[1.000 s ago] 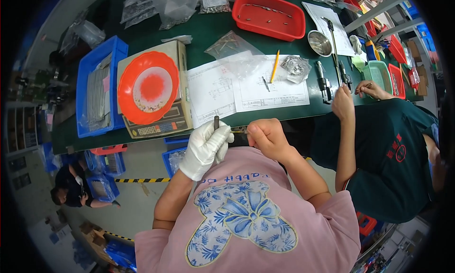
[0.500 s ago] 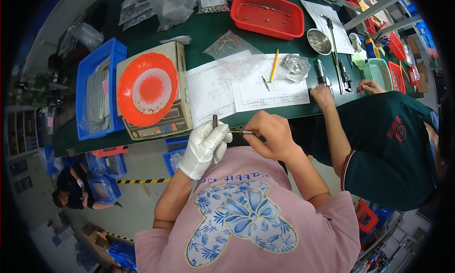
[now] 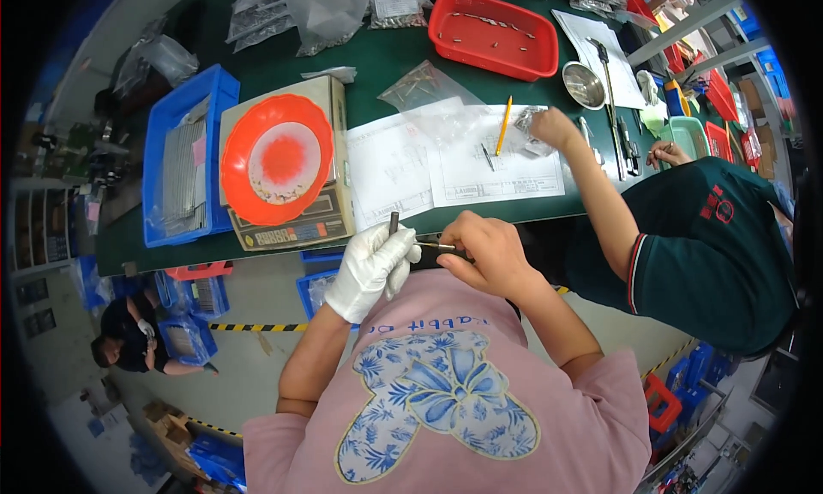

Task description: Using tweezers to inspect and assemble small electronic components at a workshop station.

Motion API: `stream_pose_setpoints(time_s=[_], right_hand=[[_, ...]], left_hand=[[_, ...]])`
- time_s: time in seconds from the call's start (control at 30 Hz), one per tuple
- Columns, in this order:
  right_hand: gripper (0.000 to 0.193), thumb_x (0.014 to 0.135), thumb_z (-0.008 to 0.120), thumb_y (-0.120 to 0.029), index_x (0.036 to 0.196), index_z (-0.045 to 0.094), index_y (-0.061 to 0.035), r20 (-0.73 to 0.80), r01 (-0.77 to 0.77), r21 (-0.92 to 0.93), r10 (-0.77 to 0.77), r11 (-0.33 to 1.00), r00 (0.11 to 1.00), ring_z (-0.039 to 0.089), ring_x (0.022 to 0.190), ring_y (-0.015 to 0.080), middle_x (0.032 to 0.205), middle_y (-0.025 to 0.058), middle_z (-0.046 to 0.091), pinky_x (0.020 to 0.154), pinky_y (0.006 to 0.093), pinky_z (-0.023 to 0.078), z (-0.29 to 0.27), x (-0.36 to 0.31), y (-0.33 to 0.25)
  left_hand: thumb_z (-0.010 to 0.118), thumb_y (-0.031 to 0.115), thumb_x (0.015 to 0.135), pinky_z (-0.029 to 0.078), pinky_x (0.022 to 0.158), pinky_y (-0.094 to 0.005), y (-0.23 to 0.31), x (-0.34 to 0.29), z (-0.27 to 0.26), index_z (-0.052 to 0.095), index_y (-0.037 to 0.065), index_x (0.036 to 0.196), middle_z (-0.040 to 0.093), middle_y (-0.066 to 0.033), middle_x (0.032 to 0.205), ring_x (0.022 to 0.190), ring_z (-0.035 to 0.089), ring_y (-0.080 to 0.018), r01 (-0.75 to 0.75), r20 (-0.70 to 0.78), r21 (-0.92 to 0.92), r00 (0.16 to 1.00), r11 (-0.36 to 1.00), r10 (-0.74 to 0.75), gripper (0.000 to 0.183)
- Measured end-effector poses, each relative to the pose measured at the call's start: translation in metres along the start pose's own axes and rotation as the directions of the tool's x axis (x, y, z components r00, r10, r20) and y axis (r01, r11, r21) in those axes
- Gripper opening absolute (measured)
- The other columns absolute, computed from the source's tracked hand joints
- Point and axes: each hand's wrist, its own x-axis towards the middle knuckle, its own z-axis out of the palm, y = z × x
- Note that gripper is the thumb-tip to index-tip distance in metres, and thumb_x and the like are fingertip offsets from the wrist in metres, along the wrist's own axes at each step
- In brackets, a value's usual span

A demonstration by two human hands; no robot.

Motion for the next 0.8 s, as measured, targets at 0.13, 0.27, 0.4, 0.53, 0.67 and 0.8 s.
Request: stream_pose_setpoints(time_s=[0.13,0.27,0.4,0.53,0.67,0.8], right_hand=[[0.013,0.071,0.057,-0.013,0.064,0.047,-0.0069,-0.01,0.163,-0.091,-0.165,0.982,0.986,0.047,0.049,0.0248,0.06,0.006,0.047,0.045,0.0328,0.037,0.007,-0.009,0.011],[0.012,0.072,0.054,-0.01,0.062,0.048,-0.0054,0.409,-0.545,0.649,0.36,0.53,0.838,0.046,0.048,0.0234,0.057,0.0067,0.046,0.045,0.0314,0.036,0.011,-0.021,0.012],[0.012,0.069,0.056,-0.012,0.063,0.048,-0.0055,-0.058,0.089,-0.127,-0.097,0.988,0.994,0.048,0.051,0.0229,0.056,0.0065,0.045,0.047,0.0314,0.037,0.005,-0.009,0.004],[0.012,0.07,0.055,-0.013,0.063,0.049,-0.0058,-0.031,0.137,-0.042,-0.138,0.99,0.99,0.048,0.05,0.0235,0.056,0.007,0.045,0.047,0.0317,0.037,0.008,-0.016,0.014],[0.017,0.077,0.05,-0.014,0.062,0.048,-0.0053,0.396,-0.503,0.683,0.309,0.529,0.864,0.048,0.05,0.023,0.055,0.0078,0.046,0.046,0.0313,0.037,0.013,-0.029,0.02],[0.014,0.072,0.053,-0.011,0.061,0.046,-0.0062,-0.073,0.066,-0.142,-0.077,0.988,0.994,0.047,0.049,0.023,0.056,0.0066,0.045,0.045,0.0321,0.037,0.004,-0.015,0.011]], left_hand=[[0.047,0.027,0.084,0.026,0.034,-0.0182,-0.001,0.002,0.002,0.051,0.003,0.07,0.042,0.0,0.045,0.035,0.036,-0.0059,0.055,0.054,0.018,0.997,0.998,-0.056,0.028],[0.047,0.029,0.084,0.027,0.034,-0.0182,-0.002,0.001,0.002,0.051,0.003,0.071,0.043,-0.0002,0.046,0.035,0.035,-0.0057,-0.032,0.096,0.085,0.995,0.996,0.024,0.029],[0.046,0.03,0.085,0.027,0.035,-0.018,-0.004,0.004,0.001,0.051,0.003,0.071,0.044,-0.0009,0.046,0.036,0.037,-0.0057,0.03,0.029,0.031,0.999,0.999,-0.031,0.03],[0.046,0.03,0.085,0.027,0.035,-0.0179,-0.004,0.006,0.004,0.051,0.003,0.07,0.044,-0.0011,0.046,0.036,0.037,-0.0059,0.066,0.086,0.063,0.994,0.996,-0.071,0.031],[0.046,0.03,0.085,0.028,0.035,-0.018,-0.006,0.009,0.007,0.051,0.003,0.072,0.044,-0.001,0.045,0.036,0.037,-0.0063,-0.133,0.14,0.151,0.984,0.98,0.112,0.03],[0.044,0.027,0.086,0.029,0.035,-0.0189,-0.005,0.013,0.002,0.051,0.002,0.071,0.043,-0.0011,0.044,0.035,0.038,-0.0065,-0.029,0.047,0.101,0.999,0.994,0.024,0.03]])
